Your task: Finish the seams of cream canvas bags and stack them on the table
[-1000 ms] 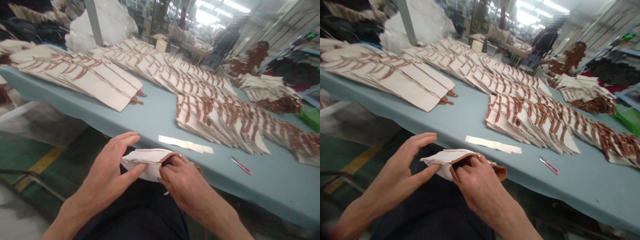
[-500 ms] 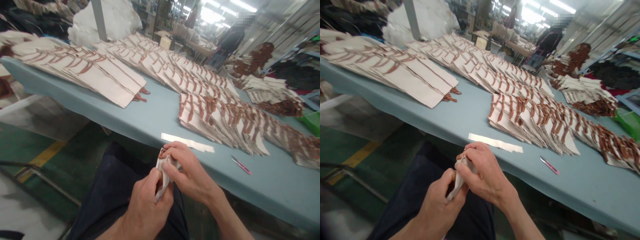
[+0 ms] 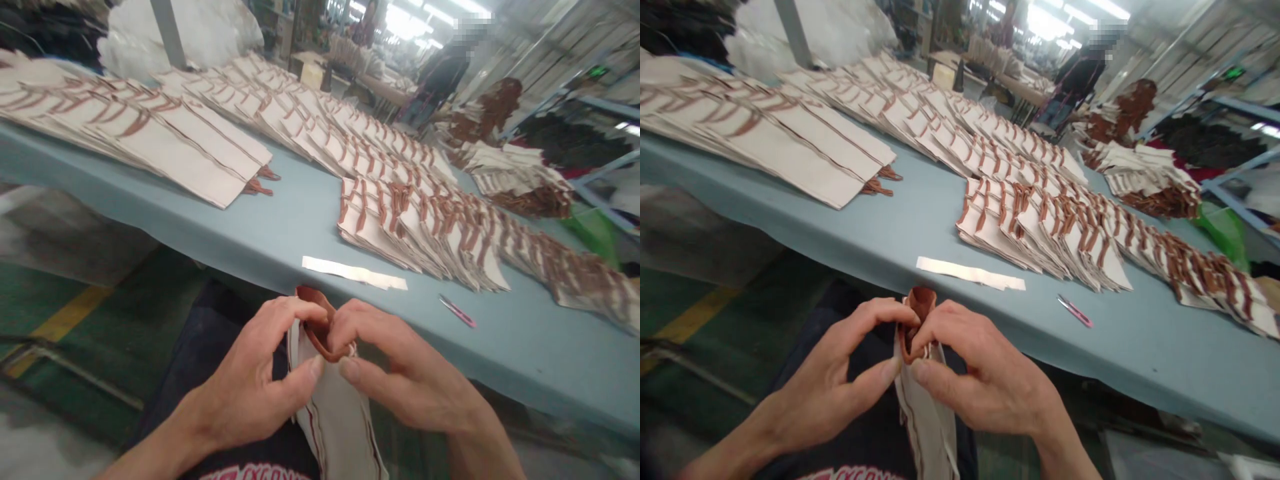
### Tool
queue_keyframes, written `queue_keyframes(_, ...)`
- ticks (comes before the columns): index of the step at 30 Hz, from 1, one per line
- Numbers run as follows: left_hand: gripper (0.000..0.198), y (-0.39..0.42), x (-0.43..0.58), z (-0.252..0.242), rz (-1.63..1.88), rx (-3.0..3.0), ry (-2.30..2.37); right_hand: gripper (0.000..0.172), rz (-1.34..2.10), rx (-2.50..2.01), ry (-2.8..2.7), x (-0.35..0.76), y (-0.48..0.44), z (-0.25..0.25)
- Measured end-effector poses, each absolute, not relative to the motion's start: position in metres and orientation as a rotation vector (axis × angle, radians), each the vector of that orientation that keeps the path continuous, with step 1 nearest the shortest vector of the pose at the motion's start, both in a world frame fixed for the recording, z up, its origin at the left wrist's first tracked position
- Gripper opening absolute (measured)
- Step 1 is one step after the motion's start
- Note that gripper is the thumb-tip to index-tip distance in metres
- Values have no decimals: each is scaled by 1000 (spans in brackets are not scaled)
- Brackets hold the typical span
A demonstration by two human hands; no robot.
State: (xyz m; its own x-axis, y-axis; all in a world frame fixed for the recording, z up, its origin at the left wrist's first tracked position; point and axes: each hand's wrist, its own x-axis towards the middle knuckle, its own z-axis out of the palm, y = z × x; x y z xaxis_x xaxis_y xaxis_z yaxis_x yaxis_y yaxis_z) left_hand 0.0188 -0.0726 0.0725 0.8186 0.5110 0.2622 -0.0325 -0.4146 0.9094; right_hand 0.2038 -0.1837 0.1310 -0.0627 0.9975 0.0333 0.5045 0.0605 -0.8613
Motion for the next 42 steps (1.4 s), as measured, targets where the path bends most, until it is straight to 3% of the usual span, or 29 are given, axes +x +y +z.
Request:
queue_keyframes(5, 10, -61, 14, 68, 424, 1993, 234, 7, 885, -1562, -1709, 196, -182, 121)
queue_keyframes(12, 19, -49, -2, 57, 301, 2056, 303, 10, 966, -1778, -1628, 210, -169, 92)
queue_keyframes(14, 18, -42, -7, 57, 243, 2041, 350, 5, 1027, -1736, -1614, 211, -164, 86)
queue_keyframes(21, 14, -30, -8, 73, 217, 2055, 311, 25, 1143, -1521, -1526, 199, -149, 84)
queue_keyframes(42, 20, -13, -15, 71, 41, 1762, 190, 34, 1260, -1428, -1411, 187, -146, 71)
